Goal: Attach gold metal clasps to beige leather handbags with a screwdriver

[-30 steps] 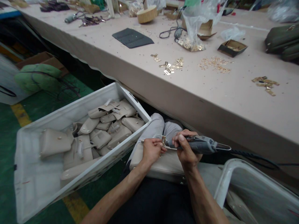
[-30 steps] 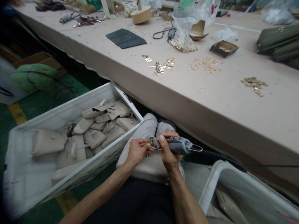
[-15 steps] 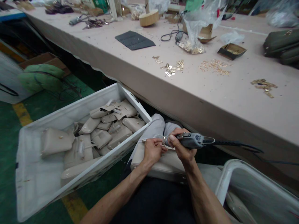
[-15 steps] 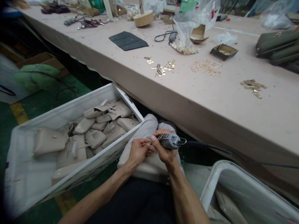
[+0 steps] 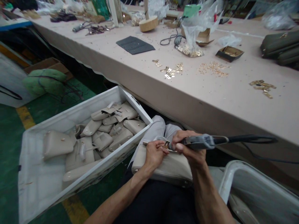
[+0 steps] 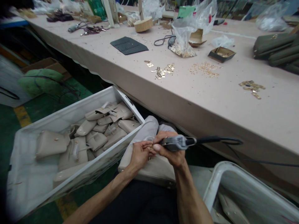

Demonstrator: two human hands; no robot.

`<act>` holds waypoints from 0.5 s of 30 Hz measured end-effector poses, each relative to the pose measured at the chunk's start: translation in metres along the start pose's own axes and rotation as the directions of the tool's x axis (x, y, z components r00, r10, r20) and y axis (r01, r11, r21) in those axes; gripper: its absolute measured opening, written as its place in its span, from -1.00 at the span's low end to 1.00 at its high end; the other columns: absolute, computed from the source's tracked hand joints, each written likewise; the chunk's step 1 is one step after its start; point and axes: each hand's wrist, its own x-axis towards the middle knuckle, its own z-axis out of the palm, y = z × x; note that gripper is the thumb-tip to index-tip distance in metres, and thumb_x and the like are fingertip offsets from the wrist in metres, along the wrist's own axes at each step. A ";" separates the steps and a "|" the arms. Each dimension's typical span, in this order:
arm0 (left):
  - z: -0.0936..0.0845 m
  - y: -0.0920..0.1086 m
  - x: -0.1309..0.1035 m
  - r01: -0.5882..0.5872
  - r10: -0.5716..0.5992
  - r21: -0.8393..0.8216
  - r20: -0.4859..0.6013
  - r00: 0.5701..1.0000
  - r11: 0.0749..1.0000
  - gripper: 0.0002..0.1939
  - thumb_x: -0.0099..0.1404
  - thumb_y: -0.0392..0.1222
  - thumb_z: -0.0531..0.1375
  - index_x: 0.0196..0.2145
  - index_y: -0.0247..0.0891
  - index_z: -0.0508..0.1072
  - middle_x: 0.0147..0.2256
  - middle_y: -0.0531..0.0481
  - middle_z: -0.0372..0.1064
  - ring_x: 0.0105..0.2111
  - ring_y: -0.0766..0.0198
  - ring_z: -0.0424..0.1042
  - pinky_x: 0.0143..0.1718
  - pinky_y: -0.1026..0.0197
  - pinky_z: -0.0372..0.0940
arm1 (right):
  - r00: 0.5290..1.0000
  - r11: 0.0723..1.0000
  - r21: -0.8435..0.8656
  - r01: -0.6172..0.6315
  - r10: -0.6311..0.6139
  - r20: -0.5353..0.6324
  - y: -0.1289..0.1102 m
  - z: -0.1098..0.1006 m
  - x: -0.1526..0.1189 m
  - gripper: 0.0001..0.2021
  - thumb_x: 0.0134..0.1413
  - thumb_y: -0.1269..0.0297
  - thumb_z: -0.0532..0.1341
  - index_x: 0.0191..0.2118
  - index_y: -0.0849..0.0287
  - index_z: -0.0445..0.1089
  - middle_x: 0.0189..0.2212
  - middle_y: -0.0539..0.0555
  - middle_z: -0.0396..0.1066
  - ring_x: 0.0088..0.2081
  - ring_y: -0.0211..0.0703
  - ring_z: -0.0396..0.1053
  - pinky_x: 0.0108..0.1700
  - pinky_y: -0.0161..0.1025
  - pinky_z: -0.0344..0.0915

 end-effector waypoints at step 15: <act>-0.014 0.021 -0.016 -0.183 0.177 0.124 0.058 0.983 0.975 -0.87 0.23 -0.19 0.28 -0.33 -0.32 0.57 -0.66 0.08 0.40 -0.67 0.35 0.36 -0.61 0.34 0.26 | 0.835 0.913 0.387 0.128 0.111 -0.539 -0.004 -0.090 -0.021 -0.84 -0.09 0.29 0.36 -0.33 0.19 0.45 -0.49 -0.06 0.15 -0.59 -0.39 0.02 -0.53 -0.32 0.14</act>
